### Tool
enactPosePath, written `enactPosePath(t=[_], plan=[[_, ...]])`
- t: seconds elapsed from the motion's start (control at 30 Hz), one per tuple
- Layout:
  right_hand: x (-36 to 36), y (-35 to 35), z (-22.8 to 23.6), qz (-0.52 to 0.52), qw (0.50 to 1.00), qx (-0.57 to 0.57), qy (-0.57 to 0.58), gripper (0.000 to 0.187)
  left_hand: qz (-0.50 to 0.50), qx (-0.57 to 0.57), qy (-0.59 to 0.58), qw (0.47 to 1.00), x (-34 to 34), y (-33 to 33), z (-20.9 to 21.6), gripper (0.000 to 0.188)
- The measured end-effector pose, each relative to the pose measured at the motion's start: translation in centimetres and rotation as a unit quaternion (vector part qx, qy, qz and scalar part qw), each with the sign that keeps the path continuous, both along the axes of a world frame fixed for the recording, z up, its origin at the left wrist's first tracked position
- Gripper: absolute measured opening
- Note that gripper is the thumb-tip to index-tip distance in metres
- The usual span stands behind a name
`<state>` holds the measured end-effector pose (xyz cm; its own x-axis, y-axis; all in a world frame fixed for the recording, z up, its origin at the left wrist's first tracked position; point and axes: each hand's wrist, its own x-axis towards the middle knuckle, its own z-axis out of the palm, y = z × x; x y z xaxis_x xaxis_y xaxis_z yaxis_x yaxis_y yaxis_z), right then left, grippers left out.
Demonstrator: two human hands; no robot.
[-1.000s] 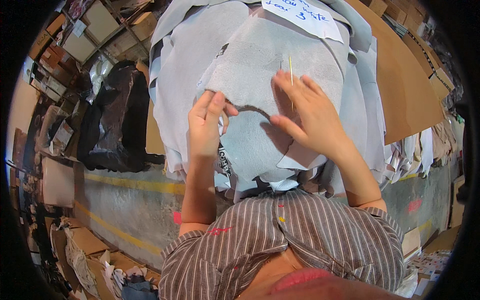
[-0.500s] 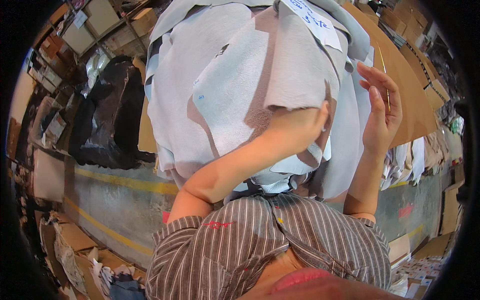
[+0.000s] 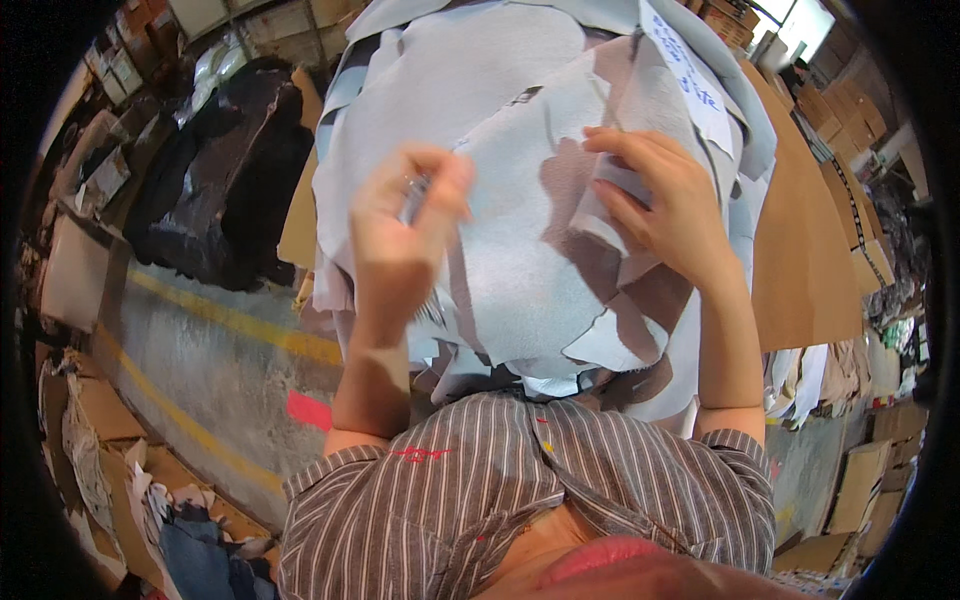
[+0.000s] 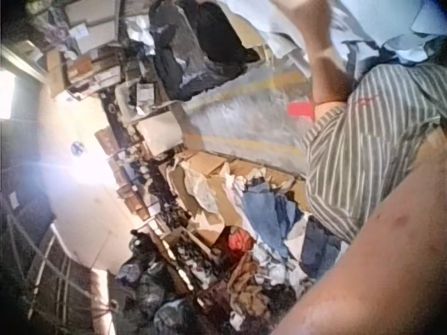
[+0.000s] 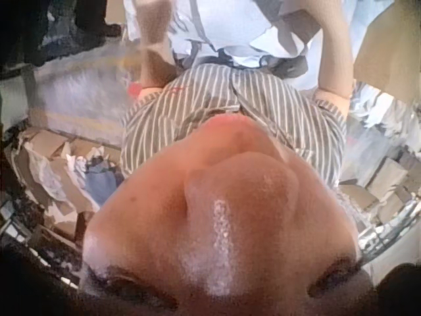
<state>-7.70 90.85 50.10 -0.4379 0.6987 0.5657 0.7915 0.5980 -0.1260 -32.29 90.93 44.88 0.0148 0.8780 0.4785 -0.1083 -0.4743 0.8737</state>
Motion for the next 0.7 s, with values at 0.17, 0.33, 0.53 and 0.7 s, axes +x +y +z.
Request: enactPosePath(t=[0.17, 0.33, 0.53, 0.7], plan=[[0.3, -0.4, 1.5, -0.043, 0.994, -0.097, -0.009, 0.066, 0.156, 0.144, 0.206, 0.955, 1.8, 4.2, -2.2, 0.023], [-0.8, 0.7, 1.1, -0.057, 0.997, -0.04, -0.029, 0.065, 0.117, 0.217, 0.25, 0.936, 6.5, 2.0, -4.6, 0.035], [-3.5, 1.9, -0.8, -0.116, 0.989, 0.034, -0.087, 0.068, 0.145, 0.166, 0.112, 0.969, 5.5, 3.9, -5.7, 0.023], [-6.0, 1.8, -1.0, -0.179, 0.977, 0.032, -0.115, 0.068, 0.115, 0.157, 0.077, 0.978, 2.8, 7.3, -6.4, 0.022]])
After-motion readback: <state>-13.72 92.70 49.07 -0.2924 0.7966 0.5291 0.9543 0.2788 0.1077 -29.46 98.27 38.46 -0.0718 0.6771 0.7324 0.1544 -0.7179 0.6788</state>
